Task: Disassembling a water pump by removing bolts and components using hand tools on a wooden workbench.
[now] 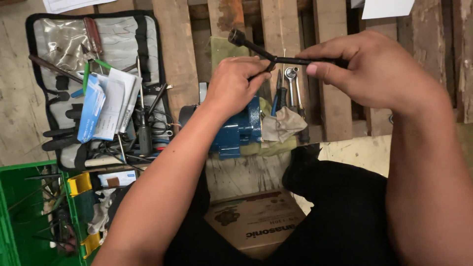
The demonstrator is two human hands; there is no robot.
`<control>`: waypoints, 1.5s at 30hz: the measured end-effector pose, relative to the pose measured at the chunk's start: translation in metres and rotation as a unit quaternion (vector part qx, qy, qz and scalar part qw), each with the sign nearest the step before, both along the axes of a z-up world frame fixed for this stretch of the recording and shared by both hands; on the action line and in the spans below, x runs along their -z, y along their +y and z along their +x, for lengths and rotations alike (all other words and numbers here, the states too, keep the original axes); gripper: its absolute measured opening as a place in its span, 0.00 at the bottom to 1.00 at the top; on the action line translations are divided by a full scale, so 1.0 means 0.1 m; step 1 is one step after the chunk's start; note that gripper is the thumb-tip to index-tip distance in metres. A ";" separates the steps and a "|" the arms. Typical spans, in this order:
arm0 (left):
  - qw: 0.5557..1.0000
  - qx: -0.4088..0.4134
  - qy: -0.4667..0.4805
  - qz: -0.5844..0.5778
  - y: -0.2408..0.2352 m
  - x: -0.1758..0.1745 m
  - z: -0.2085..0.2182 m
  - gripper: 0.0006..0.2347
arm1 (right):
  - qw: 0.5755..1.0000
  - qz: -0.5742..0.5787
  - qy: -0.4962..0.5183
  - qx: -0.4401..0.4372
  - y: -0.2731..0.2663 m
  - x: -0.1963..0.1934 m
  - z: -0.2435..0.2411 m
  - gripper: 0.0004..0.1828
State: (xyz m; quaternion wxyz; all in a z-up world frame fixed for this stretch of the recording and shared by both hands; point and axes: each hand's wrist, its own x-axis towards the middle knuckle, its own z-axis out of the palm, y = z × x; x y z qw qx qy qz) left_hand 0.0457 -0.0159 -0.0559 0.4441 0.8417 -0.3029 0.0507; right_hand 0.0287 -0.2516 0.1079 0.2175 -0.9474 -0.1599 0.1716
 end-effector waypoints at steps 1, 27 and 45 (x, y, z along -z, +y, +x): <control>1.000 0.000 0.000 -0.001 0.00 0.00 0.00 0.08 | 1.000 -0.001 0.000 0.000 0.01 0.03 0.01 0.19; 0.990 -0.090 0.105 0.011 0.11 0.21 -0.30 0.31 | 0.856 -0.267 -0.441 -0.019 0.84 0.89 0.03 0.30; 0.995 -0.099 -0.002 0.000 0.02 0.27 -0.31 0.25 | 0.861 0.096 -0.457 -0.199 0.72 0.83 0.08 0.22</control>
